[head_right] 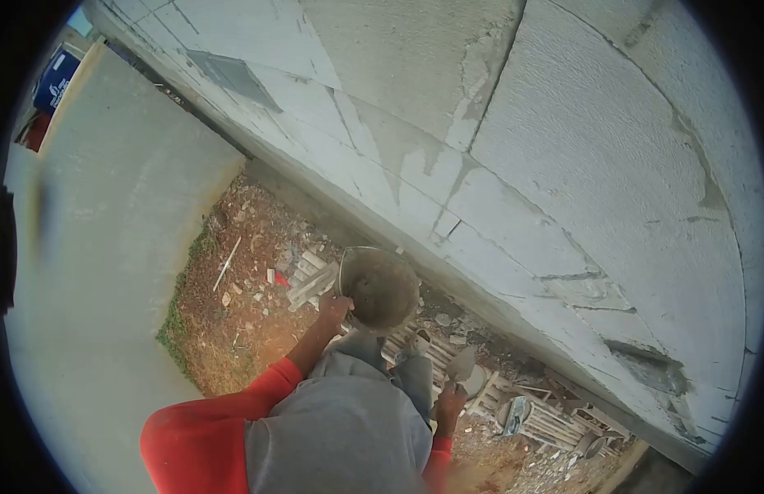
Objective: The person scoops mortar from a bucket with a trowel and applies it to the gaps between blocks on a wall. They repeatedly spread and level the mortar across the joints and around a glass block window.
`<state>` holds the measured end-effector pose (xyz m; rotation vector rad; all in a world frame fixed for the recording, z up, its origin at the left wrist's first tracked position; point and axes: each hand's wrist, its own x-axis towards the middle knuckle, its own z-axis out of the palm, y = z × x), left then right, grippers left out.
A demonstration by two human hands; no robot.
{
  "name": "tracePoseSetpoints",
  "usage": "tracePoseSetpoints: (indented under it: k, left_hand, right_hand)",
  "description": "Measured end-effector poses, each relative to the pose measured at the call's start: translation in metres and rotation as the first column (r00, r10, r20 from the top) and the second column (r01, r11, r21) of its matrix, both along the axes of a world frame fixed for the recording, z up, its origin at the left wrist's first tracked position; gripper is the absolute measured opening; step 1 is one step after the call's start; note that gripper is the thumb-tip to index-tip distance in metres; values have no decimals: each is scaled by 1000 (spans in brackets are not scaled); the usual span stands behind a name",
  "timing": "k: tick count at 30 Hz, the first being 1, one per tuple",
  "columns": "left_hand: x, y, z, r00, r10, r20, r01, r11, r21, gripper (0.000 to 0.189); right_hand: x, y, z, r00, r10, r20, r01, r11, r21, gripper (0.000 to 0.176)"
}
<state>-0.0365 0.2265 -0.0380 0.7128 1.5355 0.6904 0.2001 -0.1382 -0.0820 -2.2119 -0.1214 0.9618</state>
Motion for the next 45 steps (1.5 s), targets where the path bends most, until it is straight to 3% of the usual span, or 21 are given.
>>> tracePoseSetpoints:
  k: [2,5,7,8,9,10,11,12,13,15,18,21,22,24,27,31,33,35,39,42,45]
  left_hand:
    - [-16,-8,-9,995,81,-61,-82,997,-16,33]
    - [-52,-33,-34,970,220,-101,-220,975,18,35]
    - [-62,-47,-23,931,333,-149,-328,943,57,29]
    - [-84,-53,-46,908,363,-212,-363,931,39,27]
    - [-98,-62,-44,882,381,-278,-393,919,14,26]
    - [-114,-74,-44,840,375,-393,-393,919,38,25]
    - [-122,-80,-25,783,357,-508,-390,920,45,25]
    - [-143,-96,-28,733,287,-617,-349,937,21,20]
    - [-174,-119,-46,788,267,-555,-300,953,34,25]
    - [-224,-158,-69,644,51,-763,-238,962,-137,33]
    - [-216,-193,-19,617,82,-783,-412,881,-233,35]
    - [-275,-272,-89,532,26,-846,-501,815,-290,36]
    - [-267,-281,-74,573,144,-807,-573,774,-269,36]
    - [-244,-301,-29,605,378,-701,-702,669,-245,35]
    - [-240,-344,1,603,604,-521,-762,630,-151,20]
    - [-269,-387,-11,465,584,-665,-867,453,-209,14]
    - [-267,-391,-4,421,753,-506,-904,392,-169,11]
    - [-277,-389,-14,375,828,-416,-927,335,-169,11]
    - [-304,-362,-56,365,858,-360,-930,324,-171,18]
    - [-259,-280,-35,491,710,-505,-853,509,-113,29]
    - [-230,-207,-30,567,515,-643,-658,752,23,21]
  right_hand:
    - [7,38,53,997,25,-71,-30,997,-74,30]
    - [48,34,-1,959,281,36,-271,947,-172,31]
    - [83,44,-1,869,492,49,-470,853,-227,33]
    - [92,77,52,855,517,-41,-515,835,-192,35]
    - [108,74,26,857,512,59,-500,854,-144,26]
    - [121,60,4,854,499,148,-488,866,-107,19]
    - [111,97,83,831,547,100,-526,831,-181,25]
    - [118,94,81,819,553,154,-527,831,-180,28]
    - [128,85,71,830,551,83,-526,824,-209,27]
    - [159,31,-14,862,500,87,-478,857,-194,26]
    - [158,-4,-10,818,575,-19,-562,791,-242,28]
    - [195,-139,-126,616,785,70,-738,606,-297,24]
    - [199,-160,-127,307,945,114,-871,328,-366,21]
    - [204,-194,-129,-363,909,205,-825,-211,-524,16]
    - [201,-217,-129,391,895,-213,-869,284,-405,52]
    - [221,-212,-152,494,856,-153,-801,379,-464,55]
    - [222,-186,-164,752,653,-91,-627,665,-407,36]
    - [206,-95,-82,786,582,-209,-616,706,-349,43]
    - [200,-55,-89,711,686,152,-650,724,-229,32]
    - [177,-14,-59,691,704,163,-687,710,-154,34]
    - [113,76,38,703,710,-48,-695,670,-262,41]
